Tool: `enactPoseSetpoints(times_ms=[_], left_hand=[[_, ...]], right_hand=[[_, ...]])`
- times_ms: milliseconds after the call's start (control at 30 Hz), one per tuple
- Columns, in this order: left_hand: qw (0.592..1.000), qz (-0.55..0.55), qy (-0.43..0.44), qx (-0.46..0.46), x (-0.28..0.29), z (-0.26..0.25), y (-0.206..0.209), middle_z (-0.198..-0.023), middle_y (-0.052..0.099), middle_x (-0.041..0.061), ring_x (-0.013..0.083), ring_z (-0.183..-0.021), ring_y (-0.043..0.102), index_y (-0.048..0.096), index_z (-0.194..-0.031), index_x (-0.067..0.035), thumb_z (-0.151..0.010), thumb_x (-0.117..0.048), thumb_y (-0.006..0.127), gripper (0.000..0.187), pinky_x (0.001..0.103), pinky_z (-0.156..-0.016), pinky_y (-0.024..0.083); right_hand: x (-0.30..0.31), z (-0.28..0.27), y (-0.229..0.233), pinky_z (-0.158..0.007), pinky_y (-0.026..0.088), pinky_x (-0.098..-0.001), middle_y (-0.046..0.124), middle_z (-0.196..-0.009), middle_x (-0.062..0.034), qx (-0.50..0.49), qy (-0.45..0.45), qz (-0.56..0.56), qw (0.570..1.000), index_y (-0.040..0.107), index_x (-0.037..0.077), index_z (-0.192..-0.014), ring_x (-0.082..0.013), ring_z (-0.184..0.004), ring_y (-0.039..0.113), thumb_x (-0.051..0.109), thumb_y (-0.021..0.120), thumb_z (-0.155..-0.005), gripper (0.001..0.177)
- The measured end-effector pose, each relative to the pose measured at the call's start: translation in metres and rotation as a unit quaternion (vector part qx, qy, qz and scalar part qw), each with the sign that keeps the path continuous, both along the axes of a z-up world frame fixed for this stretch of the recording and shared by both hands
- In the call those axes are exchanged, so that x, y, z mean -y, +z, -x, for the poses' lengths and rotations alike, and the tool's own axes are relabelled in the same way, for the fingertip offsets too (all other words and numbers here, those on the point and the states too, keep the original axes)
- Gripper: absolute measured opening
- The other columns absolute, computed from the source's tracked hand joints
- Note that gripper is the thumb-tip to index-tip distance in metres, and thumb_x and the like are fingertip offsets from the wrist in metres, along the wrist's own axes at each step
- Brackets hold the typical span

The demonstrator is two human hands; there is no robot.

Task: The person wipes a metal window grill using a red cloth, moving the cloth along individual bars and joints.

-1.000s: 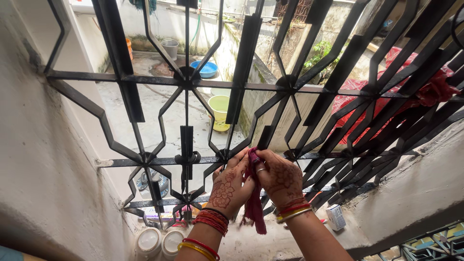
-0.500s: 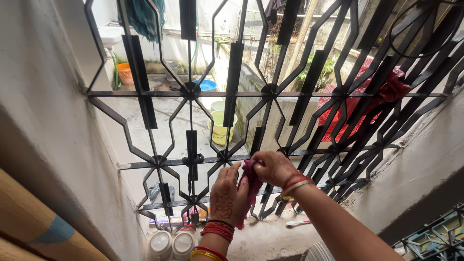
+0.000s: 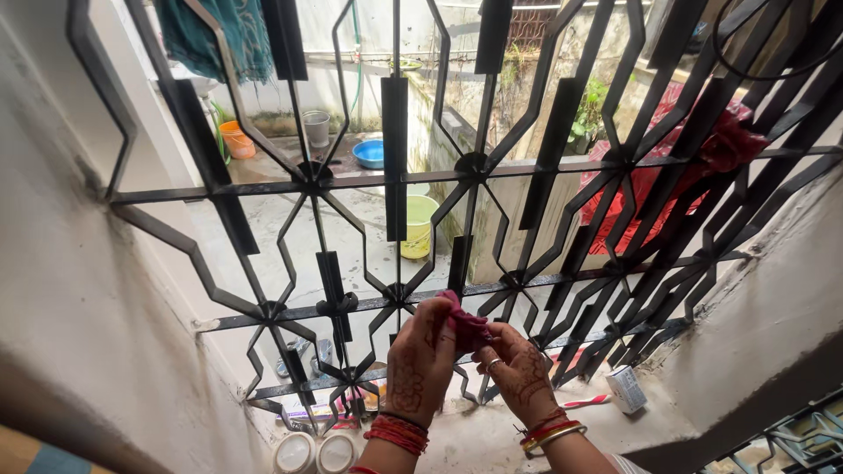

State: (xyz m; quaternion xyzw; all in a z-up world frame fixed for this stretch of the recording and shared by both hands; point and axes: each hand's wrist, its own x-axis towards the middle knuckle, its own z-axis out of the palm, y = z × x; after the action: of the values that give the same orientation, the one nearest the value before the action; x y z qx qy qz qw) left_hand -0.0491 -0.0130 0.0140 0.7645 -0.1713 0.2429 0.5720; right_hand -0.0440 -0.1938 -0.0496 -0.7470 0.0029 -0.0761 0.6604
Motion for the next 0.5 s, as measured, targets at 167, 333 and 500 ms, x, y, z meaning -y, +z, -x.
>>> enactPoseSetpoints(times_ms=[167, 333, 500], left_hand=[[0.989, -0.121, 0.052, 0.07, 0.012, -0.03, 0.007, -0.099, 0.073, 0.009, 0.0286, -0.1, 0.066, 0.055, -0.129, -0.01, -0.084, -0.009, 0.067, 0.047, 0.042, -0.09, 0.047], [0.97, -0.199, 0.074, 0.116, 0.023, -0.04, 0.008, -0.106, 0.071, 0.01, 0.0282, -0.11, 0.062, 0.051, -0.135, -0.004, -0.075, -0.013, 0.072, 0.065, 0.047, -0.09, 0.04], [0.963, -0.246, 0.086, 0.071, 0.028, -0.044, 0.01, -0.11, 0.07, 0.009, 0.0278, -0.112, 0.061, 0.054, -0.137, -0.005, -0.075, -0.015, 0.072, 0.065, 0.046, -0.089, 0.04]], right_hand=[[0.003, -0.015, -0.003, -0.076, 0.06, -0.0293, 0.075, -0.1, -0.0083, -0.004, 0.013, -0.074, 0.997, 0.064, 0.001, -0.126, -0.013, -0.085, 0.07, 0.012, 0.063, -0.097, 0.031], [0.005, -0.026, -0.001, -0.075, 0.06, -0.0286, 0.077, -0.101, -0.0076, 0.016, 0.021, -0.053, 0.998, 0.062, 0.001, -0.125, -0.0122, -0.087, 0.072, 0.008, 0.059, -0.095, 0.031], [-0.003, -0.029, 0.002, -0.073, 0.057, -0.0287, 0.076, -0.097, -0.0104, -0.011, 0.01, 0.028, 1.0, 0.064, 0.001, -0.125, -0.0125, -0.084, 0.068, 0.005, 0.058, -0.095, 0.031]])
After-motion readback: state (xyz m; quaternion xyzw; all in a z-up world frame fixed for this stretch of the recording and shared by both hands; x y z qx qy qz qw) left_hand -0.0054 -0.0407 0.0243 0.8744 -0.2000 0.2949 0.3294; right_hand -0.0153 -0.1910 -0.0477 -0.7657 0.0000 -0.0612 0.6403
